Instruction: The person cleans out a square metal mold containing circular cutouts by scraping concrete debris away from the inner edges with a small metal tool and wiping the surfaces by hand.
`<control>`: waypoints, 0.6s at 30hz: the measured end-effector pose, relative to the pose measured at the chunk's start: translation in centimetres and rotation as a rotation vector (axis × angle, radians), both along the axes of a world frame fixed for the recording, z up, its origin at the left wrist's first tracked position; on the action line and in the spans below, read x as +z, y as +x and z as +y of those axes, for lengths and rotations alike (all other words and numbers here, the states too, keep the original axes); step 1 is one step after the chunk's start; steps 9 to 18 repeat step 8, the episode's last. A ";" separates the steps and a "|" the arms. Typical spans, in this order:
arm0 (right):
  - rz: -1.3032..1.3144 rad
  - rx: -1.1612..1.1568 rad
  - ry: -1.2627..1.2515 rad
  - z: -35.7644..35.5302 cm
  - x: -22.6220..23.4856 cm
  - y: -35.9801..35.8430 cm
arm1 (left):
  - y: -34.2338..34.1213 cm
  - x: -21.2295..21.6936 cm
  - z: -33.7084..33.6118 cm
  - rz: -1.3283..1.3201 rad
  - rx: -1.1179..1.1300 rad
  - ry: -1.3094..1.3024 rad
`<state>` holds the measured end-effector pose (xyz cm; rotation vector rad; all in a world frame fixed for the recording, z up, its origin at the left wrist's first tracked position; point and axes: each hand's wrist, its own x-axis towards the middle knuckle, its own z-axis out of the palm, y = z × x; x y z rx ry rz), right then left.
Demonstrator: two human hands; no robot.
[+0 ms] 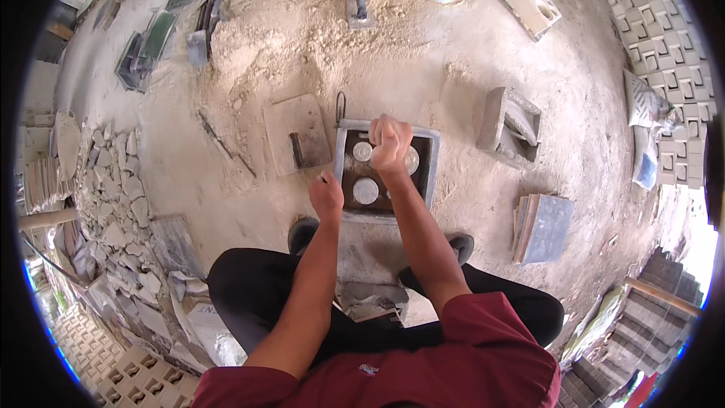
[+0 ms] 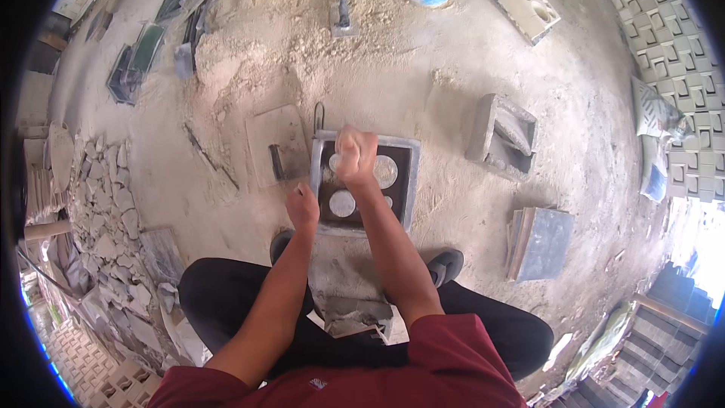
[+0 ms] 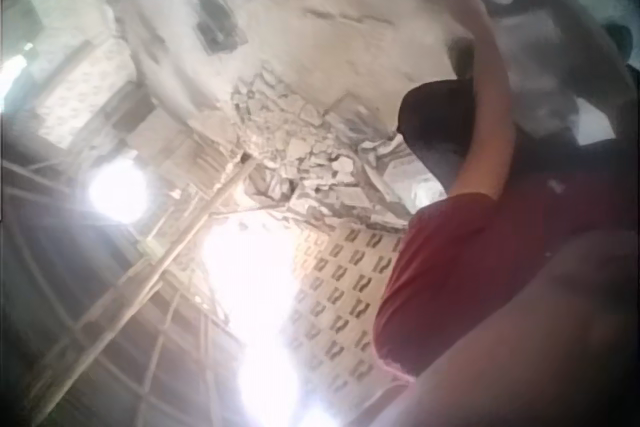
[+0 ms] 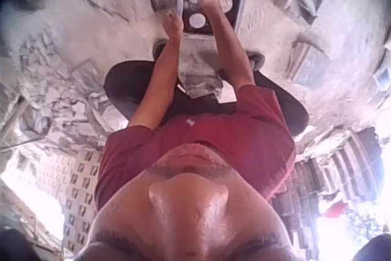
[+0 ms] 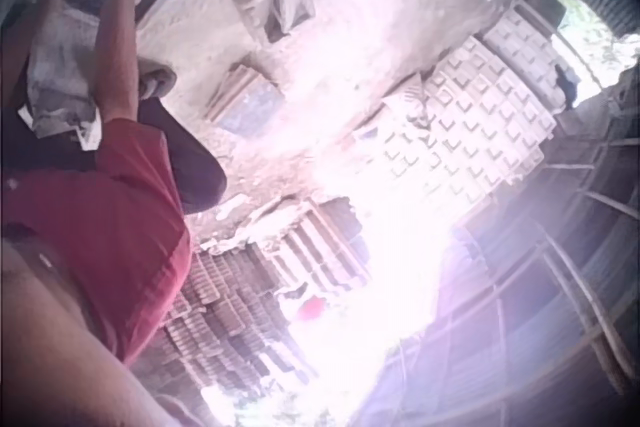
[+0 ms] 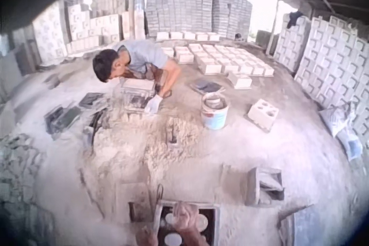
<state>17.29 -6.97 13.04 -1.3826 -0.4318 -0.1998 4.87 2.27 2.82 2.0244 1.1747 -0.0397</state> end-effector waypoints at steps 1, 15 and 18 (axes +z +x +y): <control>0.012 -0.025 0.043 0.8 0.5 0.1 | -0.3 -0.3 0.3 -0.002 0.011 0.012; -0.406 -0.095 -0.391 2.4 -2.3 -0.3 | 0.3 -0.2 -1.1 -0.002 -0.005 -0.037; -0.406 -0.095 -0.391 2.4 -2.3 -0.3 | 0.3 -0.2 -1.1 -0.002 -0.005 -0.037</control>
